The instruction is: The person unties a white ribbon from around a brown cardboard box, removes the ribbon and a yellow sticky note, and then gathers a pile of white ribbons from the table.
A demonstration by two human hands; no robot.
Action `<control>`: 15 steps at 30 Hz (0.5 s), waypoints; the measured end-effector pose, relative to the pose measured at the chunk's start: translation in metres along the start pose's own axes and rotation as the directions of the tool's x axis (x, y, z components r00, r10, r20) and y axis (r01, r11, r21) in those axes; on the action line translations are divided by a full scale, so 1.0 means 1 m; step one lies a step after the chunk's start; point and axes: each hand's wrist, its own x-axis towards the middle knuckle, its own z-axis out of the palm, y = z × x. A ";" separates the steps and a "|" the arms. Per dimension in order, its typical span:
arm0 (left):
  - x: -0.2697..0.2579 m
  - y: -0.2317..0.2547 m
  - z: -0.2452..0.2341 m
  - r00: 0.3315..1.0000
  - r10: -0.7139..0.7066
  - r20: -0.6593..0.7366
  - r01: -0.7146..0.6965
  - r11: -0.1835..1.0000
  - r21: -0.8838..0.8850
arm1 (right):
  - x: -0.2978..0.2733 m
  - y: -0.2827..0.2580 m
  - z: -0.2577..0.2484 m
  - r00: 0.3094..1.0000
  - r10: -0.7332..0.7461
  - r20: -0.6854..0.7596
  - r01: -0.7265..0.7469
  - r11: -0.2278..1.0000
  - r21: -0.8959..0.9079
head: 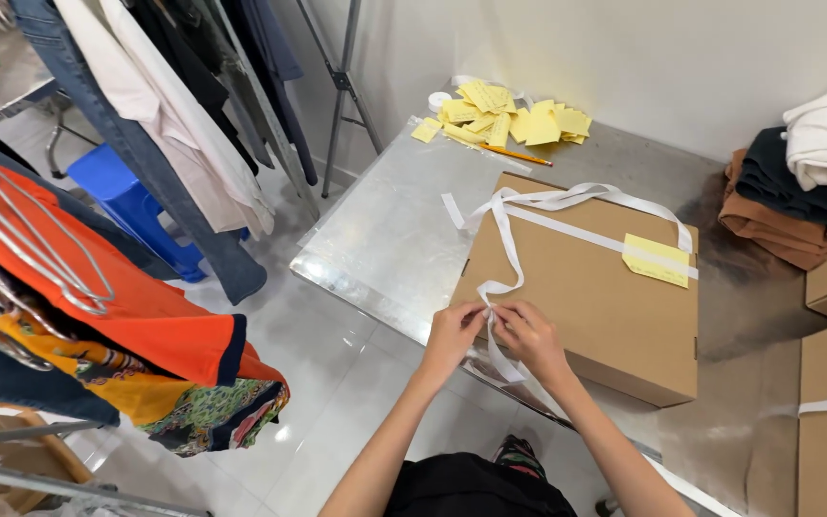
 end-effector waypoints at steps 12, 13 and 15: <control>-0.013 -0.008 0.005 0.999 -0.008 -0.043 0.010 0.999 0.042 | 0.001 0.008 -0.001 0.951 -0.264 0.160 0.269 0.963 -0.010; -0.014 -0.007 0.005 0.999 -0.009 -0.045 0.011 0.999 0.042 | -0.001 0.011 0.002 0.951 -0.266 0.160 0.270 0.963 -0.008; -0.015 -0.004 0.004 0.997 -0.006 -0.071 0.011 0.997 0.070 | -0.006 0.015 0.008 0.949 -0.272 0.158 0.279 0.960 -0.026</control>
